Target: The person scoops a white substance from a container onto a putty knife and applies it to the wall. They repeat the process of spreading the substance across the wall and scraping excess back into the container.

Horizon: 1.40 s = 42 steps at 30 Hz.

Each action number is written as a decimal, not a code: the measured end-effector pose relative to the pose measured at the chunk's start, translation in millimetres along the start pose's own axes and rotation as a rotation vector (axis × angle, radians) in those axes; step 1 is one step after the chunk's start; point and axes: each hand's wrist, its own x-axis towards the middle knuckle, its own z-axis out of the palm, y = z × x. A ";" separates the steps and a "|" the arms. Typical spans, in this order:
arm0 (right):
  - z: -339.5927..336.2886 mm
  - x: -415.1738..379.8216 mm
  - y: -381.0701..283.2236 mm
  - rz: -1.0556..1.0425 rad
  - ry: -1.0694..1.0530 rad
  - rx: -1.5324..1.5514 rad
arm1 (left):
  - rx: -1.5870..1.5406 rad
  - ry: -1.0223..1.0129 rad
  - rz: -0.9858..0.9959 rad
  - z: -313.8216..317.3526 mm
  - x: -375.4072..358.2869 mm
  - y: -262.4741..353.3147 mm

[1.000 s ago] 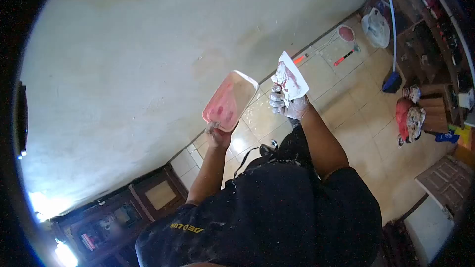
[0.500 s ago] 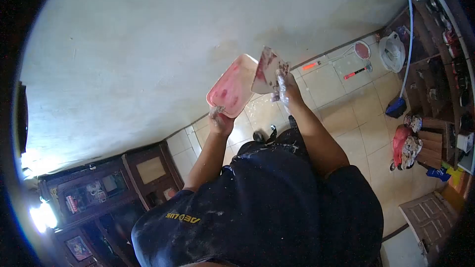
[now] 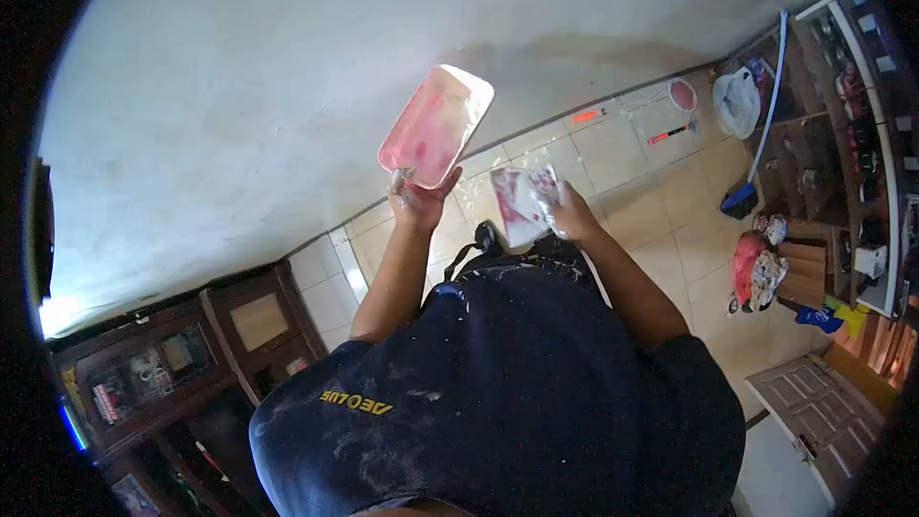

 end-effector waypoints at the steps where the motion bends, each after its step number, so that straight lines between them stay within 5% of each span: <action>1: 3.7 -3.9 2.4 0.221 -0.092 0.290 | 0.055 -0.037 0.077 -6.8 1.2 8.6; 2: 0.1 -2.1 6.5 0.214 -0.086 0.272 | 0.036 -0.045 0.082 -12.4 3.8 16.3; 4: -2.0 -6.3 1.1 0.358 -0.675 1.422 | 0.107 -0.117 0.189 -20.8 1.4 34.6; 5: -2.1 -1.1 -1.6 0.276 -0.835 1.538 | 0.142 -0.149 0.231 -24.3 -2.7 40.8; 10: 29.0 12.9 -52.2 0.119 -0.857 1.593 | 0.003 -0.202 0.172 -48.9 -22.1 60.5; 19: 105.1 29.1 -96.0 0.030 -0.512 1.179 | 0.007 -0.175 0.167 -69.7 -45.8 93.7; 20: 111.4 25.5 -96.6 0.068 -0.373 0.985 | 0.022 -0.136 0.140 -73.3 -45.4 97.0; 21: 139.7 5.4 -140.4 0.132 0.044 0.858 | 0.017 -0.138 0.149 -77.2 -45.0 101.0; 24: 148.0 26.9 -103.2 0.025 0.079 0.276 | 0.024 -0.164 0.140 -84.4 -44.0 101.8; 25: 146.2 53.5 -60.1 -0.221 0.140 0.120 | 0.021 -0.161 0.138 -88.0 -42.8 102.4; 27: 135.8 38.8 -75.4 -0.204 0.181 -0.285 | -0.048 -0.105 0.064 -93.1 -35.9 103.7; 31: 127.0 2.1 -108.4 -0.073 0.070 -0.267 | -0.140 -0.111 -0.016 -101.4 -24.1 106.0; 33: 114.0 0.7 -77.5 -0.116 -0.025 -0.586 | -0.194 -0.144 -0.009 -105.5 -21.1 111.3; 34: 115.4 3.0 -44.7 -0.289 0.004 -0.275 | -0.248 -0.179 0.004 -107.5 -17.6 115.2; 35: 112.0 -3.1 -40.7 -0.291 0.007 -0.278 | -0.251 -0.182 0.004 -106.8 -14.5 118.9; 37: 106.4 -9.8 -39.8 0.144 0.193 0.302 | -0.102 -0.295 0.357 -100.0 -13.2 129.0; 40: 82.2 -0.7 -55.5 -0.476 0.339 0.220 | -0.021 -0.274 0.345 -99.5 -12.8 140.3; 42: 65.3 -18.0 -124.0 -0.325 0.460 -0.231 | 0.048 -0.270 0.342 -98.1 -13.0 142.8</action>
